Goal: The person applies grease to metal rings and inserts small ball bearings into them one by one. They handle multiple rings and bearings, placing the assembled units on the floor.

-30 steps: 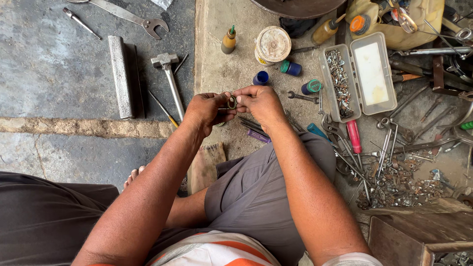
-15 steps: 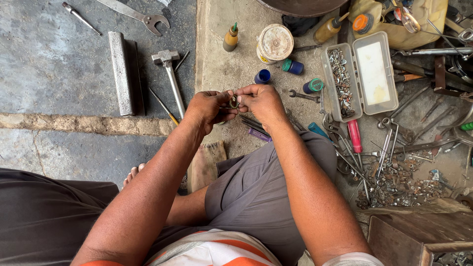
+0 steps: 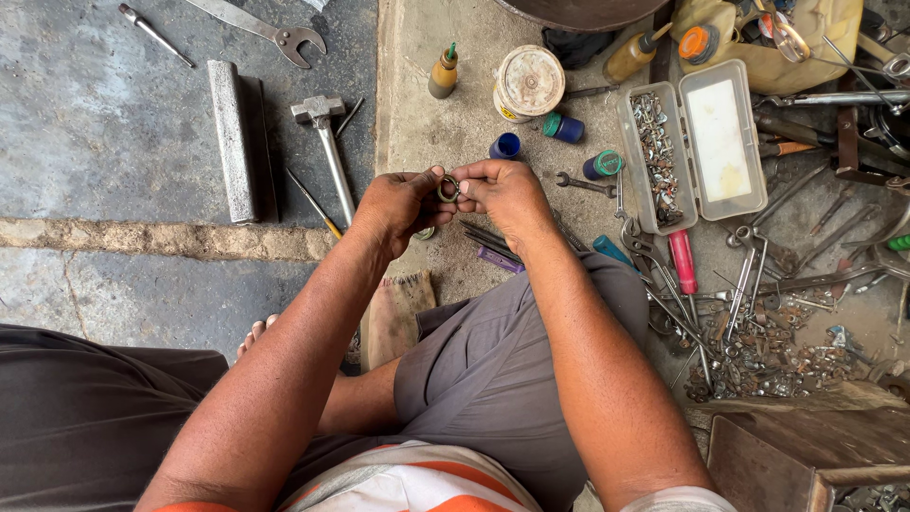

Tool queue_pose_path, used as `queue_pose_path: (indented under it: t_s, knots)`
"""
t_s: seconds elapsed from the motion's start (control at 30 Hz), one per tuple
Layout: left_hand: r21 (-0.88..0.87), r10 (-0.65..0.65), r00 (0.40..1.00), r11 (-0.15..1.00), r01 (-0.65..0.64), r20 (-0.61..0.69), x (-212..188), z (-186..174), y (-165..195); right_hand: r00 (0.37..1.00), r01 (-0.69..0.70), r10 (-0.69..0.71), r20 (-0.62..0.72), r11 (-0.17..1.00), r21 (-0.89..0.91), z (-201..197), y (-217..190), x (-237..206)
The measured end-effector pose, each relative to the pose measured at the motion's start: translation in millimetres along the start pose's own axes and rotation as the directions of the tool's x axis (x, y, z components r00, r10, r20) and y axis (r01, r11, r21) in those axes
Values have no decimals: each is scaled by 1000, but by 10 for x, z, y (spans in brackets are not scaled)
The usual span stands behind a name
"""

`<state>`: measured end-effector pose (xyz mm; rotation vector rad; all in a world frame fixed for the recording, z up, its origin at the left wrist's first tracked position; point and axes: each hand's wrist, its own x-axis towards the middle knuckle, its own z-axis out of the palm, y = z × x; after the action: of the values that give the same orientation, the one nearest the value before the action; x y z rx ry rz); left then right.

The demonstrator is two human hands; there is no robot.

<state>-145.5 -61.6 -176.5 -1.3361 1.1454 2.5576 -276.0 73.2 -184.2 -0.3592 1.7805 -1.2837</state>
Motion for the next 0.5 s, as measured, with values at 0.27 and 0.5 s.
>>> queue_pose_path:
  t_s: [0.27,0.5]
  knots:
    - [-14,38,998,999,-38,59,18,-13,-10,1000,11,-11,-13,1000,-4,5,-19,-6]
    - [5,57,997,998,-57,45,22,-17,-3,1000,11,-11,-17,999,-38,9,-24,-1]
